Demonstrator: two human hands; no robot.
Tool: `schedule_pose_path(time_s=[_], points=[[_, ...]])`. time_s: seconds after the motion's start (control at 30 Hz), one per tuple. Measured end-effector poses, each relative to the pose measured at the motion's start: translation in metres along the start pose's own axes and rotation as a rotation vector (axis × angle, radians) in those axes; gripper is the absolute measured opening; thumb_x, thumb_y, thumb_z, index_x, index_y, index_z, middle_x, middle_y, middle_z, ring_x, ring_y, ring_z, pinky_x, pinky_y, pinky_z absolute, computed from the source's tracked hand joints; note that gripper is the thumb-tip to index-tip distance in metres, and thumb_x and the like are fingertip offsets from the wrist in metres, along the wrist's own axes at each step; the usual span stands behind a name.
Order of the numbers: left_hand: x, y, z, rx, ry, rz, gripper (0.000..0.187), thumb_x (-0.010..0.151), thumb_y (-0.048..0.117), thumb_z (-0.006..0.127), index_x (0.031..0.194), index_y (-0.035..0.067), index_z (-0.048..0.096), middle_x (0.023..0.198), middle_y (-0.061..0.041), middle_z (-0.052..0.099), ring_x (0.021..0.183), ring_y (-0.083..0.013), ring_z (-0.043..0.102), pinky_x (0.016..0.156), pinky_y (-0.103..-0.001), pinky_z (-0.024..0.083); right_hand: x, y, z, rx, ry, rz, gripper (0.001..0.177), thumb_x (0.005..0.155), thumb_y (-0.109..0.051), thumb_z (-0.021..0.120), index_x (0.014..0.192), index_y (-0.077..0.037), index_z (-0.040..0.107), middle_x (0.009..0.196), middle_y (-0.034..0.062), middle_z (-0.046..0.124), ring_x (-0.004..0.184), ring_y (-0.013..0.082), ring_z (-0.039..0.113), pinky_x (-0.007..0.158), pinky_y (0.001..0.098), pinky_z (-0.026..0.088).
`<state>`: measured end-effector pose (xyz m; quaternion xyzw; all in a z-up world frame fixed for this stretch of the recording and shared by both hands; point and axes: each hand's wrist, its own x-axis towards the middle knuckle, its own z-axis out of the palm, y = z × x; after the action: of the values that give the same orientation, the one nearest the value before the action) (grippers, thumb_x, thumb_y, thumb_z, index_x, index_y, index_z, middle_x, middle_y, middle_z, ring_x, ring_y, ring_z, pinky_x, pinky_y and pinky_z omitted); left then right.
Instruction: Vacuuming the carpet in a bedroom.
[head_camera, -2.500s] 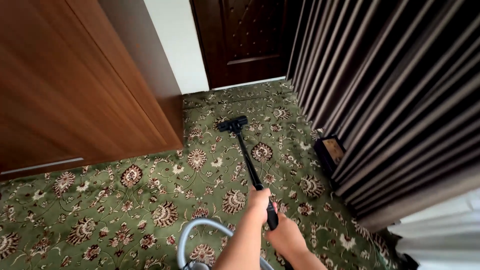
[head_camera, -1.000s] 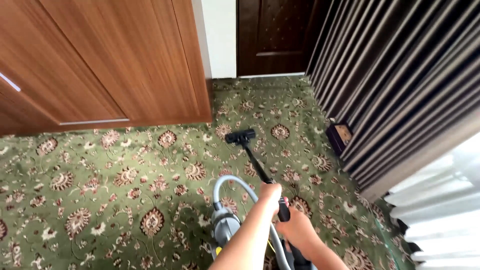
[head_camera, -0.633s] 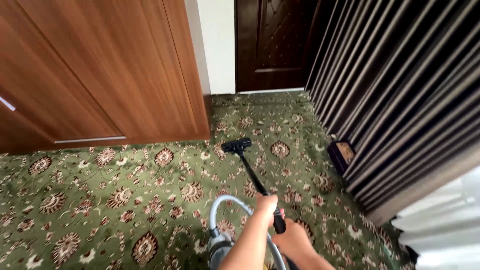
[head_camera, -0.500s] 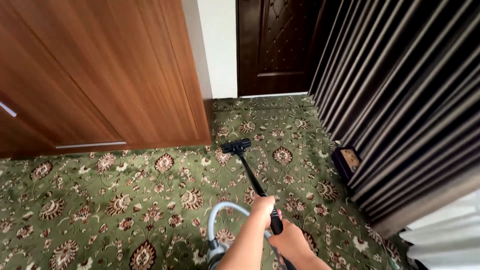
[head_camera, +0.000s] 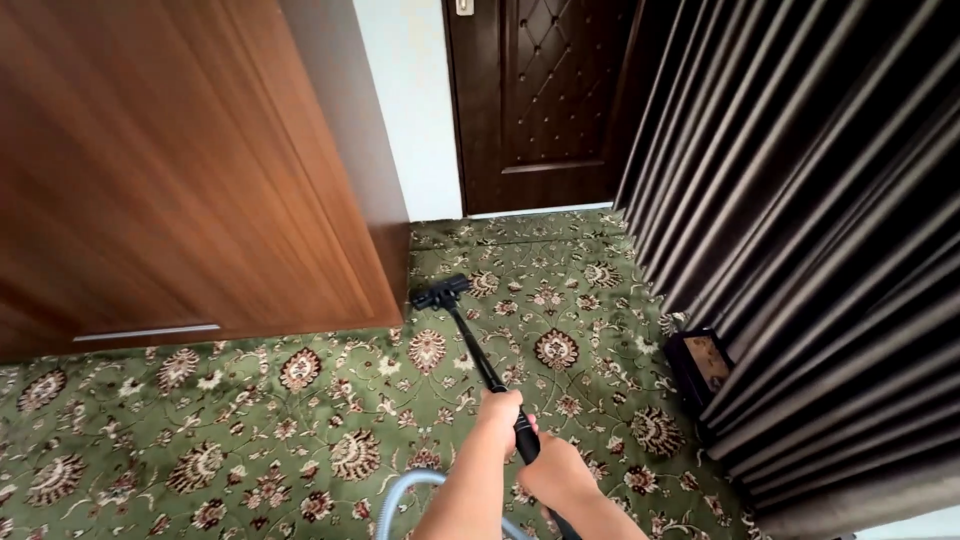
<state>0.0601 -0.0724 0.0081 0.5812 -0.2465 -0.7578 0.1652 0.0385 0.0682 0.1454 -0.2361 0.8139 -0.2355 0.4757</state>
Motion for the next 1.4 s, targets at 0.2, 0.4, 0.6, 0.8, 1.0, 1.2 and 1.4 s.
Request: schedule_pose_path(time_s=[0.2,0.4,0.6,0.8,1.0,1.2,1.4], points=[[0.011,-0.029,0.004,-0.046,0.015,0.069,0.037,0.094,0.009,0.061,0.123,0.013,0.038,0.099,-0.017,0.054,0.061,-0.0297,0.06,0.048,-0.046,0.052,0.016,0.033,0.0,-0.039,-0.034,-0.006,0.042,0.077,-0.01,0.07,0.117,-0.006,0.059,0.078,0.0117,0.072,0.051,0.0249,0.068,0.052,0.0385,0.056],[-0.021,-0.066,-0.034,0.028,0.067,0.077,0.033,0.096,0.012,0.059,0.121,0.015,0.039,0.091,-0.016,0.054,0.055,-0.0274,0.059,0.046,-0.044,0.051,0.03,0.107,0.059,-0.054,0.028,-0.209,0.05,0.073,-0.015,0.076,0.12,-0.008,0.061,0.08,0.0133,0.074,0.061,0.0239,0.072,0.06,0.0373,0.058],[-0.07,-0.125,-0.072,0.001,0.011,0.072,0.033,0.096,0.01,0.055,0.123,0.015,0.037,0.085,-0.015,0.054,0.052,-0.0271,0.058,0.044,-0.044,0.047,-0.056,0.138,0.093,0.061,-0.007,-0.083,0.045,0.074,-0.009,0.068,0.118,-0.007,0.062,0.075,0.0126,0.072,0.054,0.025,0.071,0.054,0.0382,0.056],[-0.134,-0.167,-0.13,-0.037,-0.007,0.046,0.035,0.097,0.012,0.056,0.125,0.017,0.036,0.086,-0.015,0.053,0.053,-0.0263,0.056,0.045,-0.043,0.046,-0.155,0.14,0.139,0.202,-0.07,-0.039,0.038,0.077,-0.003,0.068,0.114,-0.003,0.061,0.061,0.0123,0.063,0.042,0.0251,0.06,0.044,0.0404,0.048],[-0.19,-0.201,-0.178,0.024,0.019,0.024,0.038,0.095,0.01,0.054,0.128,0.019,0.037,0.087,-0.013,0.054,0.054,-0.0262,0.058,0.046,-0.042,0.048,-0.226,0.153,0.183,0.25,-0.089,0.007,0.038,0.077,0.001,0.066,0.114,-0.001,0.06,0.058,0.0118,0.06,0.039,0.0253,0.056,0.04,0.0417,0.046],[-0.216,-0.224,-0.19,-0.008,0.011,0.016,0.04,0.095,0.008,0.054,0.13,0.013,0.037,0.087,-0.017,0.056,0.052,-0.0263,0.058,0.043,-0.043,0.048,-0.255,0.171,0.192,0.135,-0.047,0.021,0.038,0.077,-0.002,0.066,0.114,-0.005,0.059,0.062,0.0116,0.062,0.041,0.0248,0.06,0.042,0.0415,0.049],[-0.239,-0.245,-0.173,-0.082,-0.032,0.024,0.045,0.098,0.009,0.055,0.136,0.014,0.032,0.091,-0.016,0.053,0.055,-0.0259,0.058,0.046,-0.044,0.051,-0.285,0.179,0.169,0.002,-0.039,0.007,0.032,0.079,-0.004,0.065,0.111,-0.004,0.059,0.067,0.014,0.064,0.044,0.027,0.063,0.045,0.042,0.053]])
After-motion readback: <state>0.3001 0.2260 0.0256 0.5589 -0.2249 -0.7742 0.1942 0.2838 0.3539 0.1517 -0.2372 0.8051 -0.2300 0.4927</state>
